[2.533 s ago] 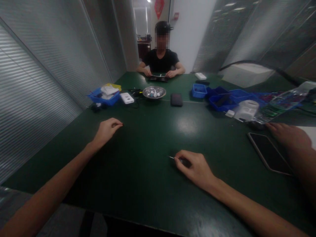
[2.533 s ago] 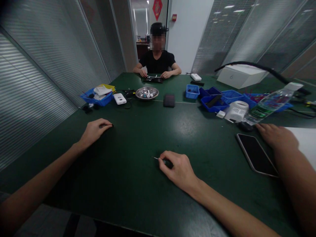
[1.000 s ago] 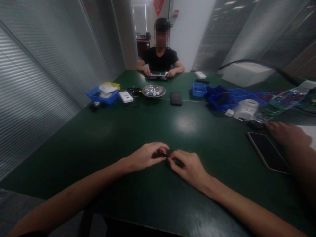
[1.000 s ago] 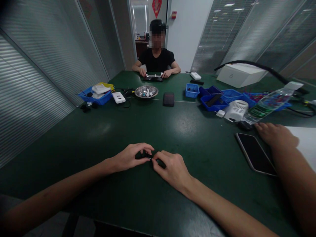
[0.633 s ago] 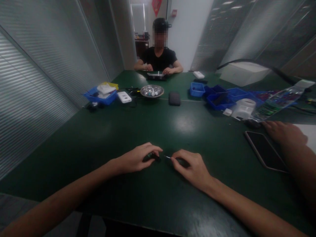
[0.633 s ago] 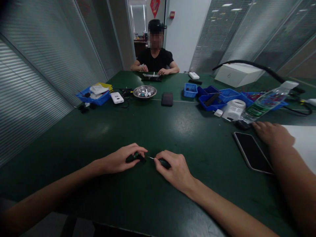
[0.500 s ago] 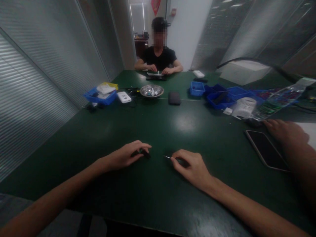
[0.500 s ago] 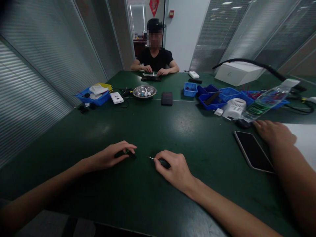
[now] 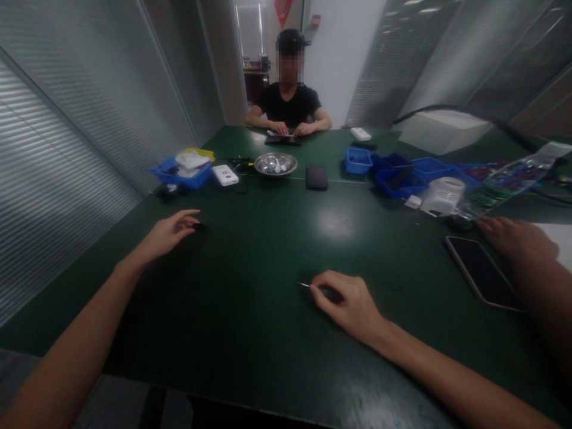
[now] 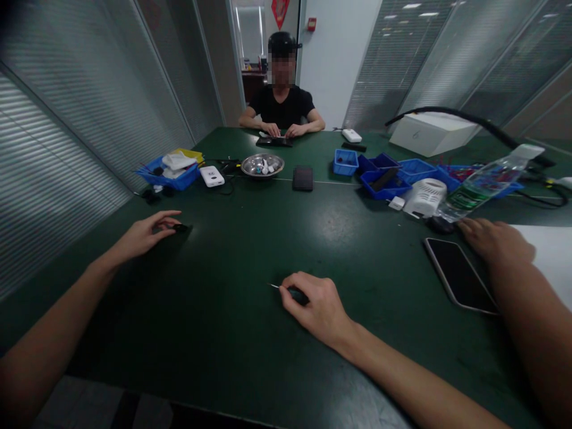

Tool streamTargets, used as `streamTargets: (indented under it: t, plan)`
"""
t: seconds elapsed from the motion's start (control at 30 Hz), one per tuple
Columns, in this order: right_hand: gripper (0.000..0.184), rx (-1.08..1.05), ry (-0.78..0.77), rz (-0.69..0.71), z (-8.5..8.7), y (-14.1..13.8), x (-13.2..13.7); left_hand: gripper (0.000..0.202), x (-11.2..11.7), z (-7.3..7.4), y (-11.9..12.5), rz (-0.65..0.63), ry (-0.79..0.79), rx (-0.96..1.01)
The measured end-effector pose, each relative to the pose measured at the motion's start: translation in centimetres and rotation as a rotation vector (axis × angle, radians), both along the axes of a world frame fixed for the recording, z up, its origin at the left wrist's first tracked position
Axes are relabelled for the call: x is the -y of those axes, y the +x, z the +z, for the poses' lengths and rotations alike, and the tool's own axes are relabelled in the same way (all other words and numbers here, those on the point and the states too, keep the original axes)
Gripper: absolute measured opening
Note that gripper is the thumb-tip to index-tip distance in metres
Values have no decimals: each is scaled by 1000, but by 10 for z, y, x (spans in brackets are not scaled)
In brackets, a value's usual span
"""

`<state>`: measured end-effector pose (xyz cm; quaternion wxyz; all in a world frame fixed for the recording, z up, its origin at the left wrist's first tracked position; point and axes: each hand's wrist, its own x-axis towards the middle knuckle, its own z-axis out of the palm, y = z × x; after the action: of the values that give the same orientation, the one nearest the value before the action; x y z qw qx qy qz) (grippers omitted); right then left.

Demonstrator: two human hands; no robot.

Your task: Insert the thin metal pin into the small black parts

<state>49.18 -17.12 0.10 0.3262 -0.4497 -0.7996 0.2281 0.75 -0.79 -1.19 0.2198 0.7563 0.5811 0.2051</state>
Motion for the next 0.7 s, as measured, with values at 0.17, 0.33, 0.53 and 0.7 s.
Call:
streamTargets:
  t: [0.17, 0.33, 0.53, 0.7]
  plan:
    - [14, -2, -3, 3, -2, 0, 0, 68, -3, -1, -15, 211, 36, -91]
    - [15, 4, 2, 9, -2, 1, 1, 49, -4, -1, -22, 276, 26, -175]
    - [15, -4, 4, 7, -3, 0, 1, 46, 10, 8, -6, 337, 82, 77]
    - [16, -2, 6, 8, -2, -1, 2, 48, 15, 15, 9, 357, 85, 277]
